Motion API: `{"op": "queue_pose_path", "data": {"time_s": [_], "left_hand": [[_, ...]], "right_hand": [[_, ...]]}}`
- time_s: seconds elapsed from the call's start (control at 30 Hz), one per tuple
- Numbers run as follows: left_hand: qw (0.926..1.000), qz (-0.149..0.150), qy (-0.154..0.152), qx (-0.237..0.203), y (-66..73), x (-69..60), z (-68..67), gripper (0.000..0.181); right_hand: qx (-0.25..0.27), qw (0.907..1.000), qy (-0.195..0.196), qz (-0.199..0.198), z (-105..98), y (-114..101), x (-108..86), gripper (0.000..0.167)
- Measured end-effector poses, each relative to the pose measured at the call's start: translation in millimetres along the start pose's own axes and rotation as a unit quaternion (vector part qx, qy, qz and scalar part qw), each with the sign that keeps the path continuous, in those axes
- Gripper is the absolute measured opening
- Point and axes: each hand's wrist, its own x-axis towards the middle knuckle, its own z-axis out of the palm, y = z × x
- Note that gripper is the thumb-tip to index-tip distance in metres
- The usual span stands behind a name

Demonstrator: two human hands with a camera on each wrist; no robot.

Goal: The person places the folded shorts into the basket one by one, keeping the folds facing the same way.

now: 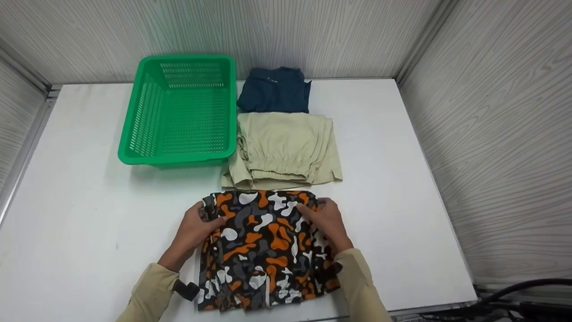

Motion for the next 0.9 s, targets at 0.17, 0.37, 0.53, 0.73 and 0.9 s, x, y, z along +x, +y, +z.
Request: {"op": "queue_pose_path", "data": {"time_s": [0.17, 0.37, 0.53, 0.73, 0.9], "left_hand": [[0.9995, 0.010, -0.024, -0.016, -0.7, -1.4, -2.3, 0.030], [0.9972, 0.028, -0.050, -0.049, -3.1, -7.9, -9.1, 0.038], [0.9937, 0.011, -0.066, -0.090, -9.1, -13.6, -20.3, 0.042], [0.9876, -0.006, -0.071, -0.140, -9.8, -19.3, -31.3, 0.051], [0.9763, -0.002, -0.117, -0.182, -14.6, -28.4, -32.0, 0.071]], "right_hand": [[0.013, 0.9986, -0.041, -0.030, 5, -4, -1.4, 0.047], [-0.045, 0.9897, -0.030, -0.133, 9, -10, -5.2, 0.029], [-0.022, 0.9822, -0.057, -0.177, 4, -20, -3.6, 0.025], [-0.061, 0.9645, -0.094, -0.239, -6, -60, 12.1, 0.022], [-0.166, 0.9278, -0.122, -0.311, -6, -100, 35.9, 0.018]]}}
